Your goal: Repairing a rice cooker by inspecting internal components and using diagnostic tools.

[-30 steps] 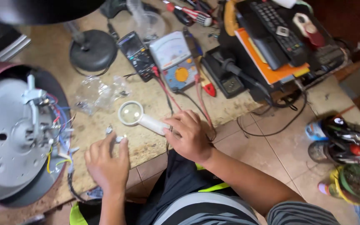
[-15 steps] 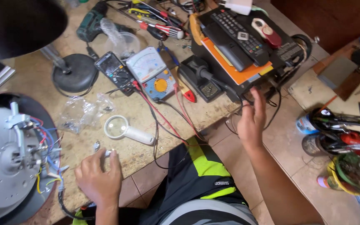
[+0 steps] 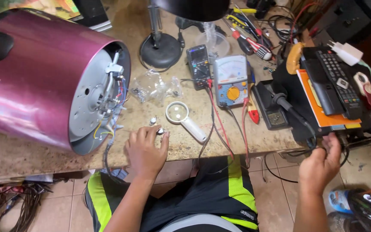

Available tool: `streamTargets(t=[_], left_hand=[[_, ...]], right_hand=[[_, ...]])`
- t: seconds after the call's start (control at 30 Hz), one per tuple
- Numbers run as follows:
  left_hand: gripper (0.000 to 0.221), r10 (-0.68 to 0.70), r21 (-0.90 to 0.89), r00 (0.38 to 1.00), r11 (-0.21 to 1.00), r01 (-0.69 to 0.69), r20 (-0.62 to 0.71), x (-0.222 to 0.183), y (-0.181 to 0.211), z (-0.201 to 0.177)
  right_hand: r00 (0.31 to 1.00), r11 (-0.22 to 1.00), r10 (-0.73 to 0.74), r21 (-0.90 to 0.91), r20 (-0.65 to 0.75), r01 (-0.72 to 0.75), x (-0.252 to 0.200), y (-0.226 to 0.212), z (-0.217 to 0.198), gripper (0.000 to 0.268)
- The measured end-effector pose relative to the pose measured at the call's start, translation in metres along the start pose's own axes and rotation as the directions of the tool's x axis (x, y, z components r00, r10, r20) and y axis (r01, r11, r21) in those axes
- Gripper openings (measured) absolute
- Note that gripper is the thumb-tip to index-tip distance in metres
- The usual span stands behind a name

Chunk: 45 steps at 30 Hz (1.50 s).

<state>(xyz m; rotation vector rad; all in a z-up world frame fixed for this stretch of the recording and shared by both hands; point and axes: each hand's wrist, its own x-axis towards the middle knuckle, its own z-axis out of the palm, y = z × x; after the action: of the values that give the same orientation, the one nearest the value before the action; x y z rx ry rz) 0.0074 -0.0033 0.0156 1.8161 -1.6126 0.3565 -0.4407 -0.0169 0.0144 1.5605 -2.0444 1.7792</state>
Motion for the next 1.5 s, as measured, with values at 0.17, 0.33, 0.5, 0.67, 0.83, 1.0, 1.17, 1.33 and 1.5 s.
streamTargets(t=[0.17,0.33,0.5,0.67,0.83,1.0,1.17,1.33,1.5], left_hand=[[0.031,-0.008,-0.029,1.000,1.000,0.009,0.027,-0.001,-0.003,-0.001],[0.033,-0.009,-0.024,0.999,1.000,0.010,0.037,-0.001,-0.005,-0.001],[0.033,0.001,-0.034,0.999,0.999,0.000,0.035,-0.003,-0.007,0.004],[0.036,-0.097,-0.047,0.990,0.994,0.102,0.099,-0.002,-0.009,0.005],[0.031,-0.098,-0.039,0.989,0.994,0.103,0.107,-0.002,-0.007,0.004],[0.028,0.035,-0.149,0.989,0.987,-0.057,-0.147,-0.018,0.021,-0.009],[0.043,0.426,-0.758,0.797,0.650,0.059,0.428,-0.055,0.101,-0.024],[0.047,0.390,-0.624,0.587,0.734,0.266,0.709,-0.085,0.125,0.008],[0.064,0.315,-0.527,0.565,0.809,0.260,0.763,-0.081,0.129,0.013]], right_hand=[[0.929,0.932,-0.336,-0.201,-0.157,0.303,0.003,-0.029,-0.019,0.041],[0.831,0.826,-0.552,-0.184,-0.068,0.533,-0.018,-0.128,0.005,0.023],[0.814,0.892,-0.373,-0.068,0.446,0.446,-0.028,-0.148,0.054,0.033],[0.698,0.864,0.158,-0.440,0.699,0.246,-0.032,-0.148,0.076,0.042],[0.651,0.808,0.358,-0.572,0.669,0.143,-0.033,-0.131,0.072,0.041],[0.636,0.830,0.396,-0.554,0.662,0.060,-0.040,-0.119,0.059,0.026],[0.502,0.904,0.299,-0.410,0.812,0.125,-0.027,-0.141,0.058,0.030],[0.693,0.943,-0.019,-0.217,0.721,0.251,0.016,-0.149,0.095,0.020],[0.781,0.989,-0.132,0.024,0.610,0.148,0.054,-0.118,0.166,0.020]])
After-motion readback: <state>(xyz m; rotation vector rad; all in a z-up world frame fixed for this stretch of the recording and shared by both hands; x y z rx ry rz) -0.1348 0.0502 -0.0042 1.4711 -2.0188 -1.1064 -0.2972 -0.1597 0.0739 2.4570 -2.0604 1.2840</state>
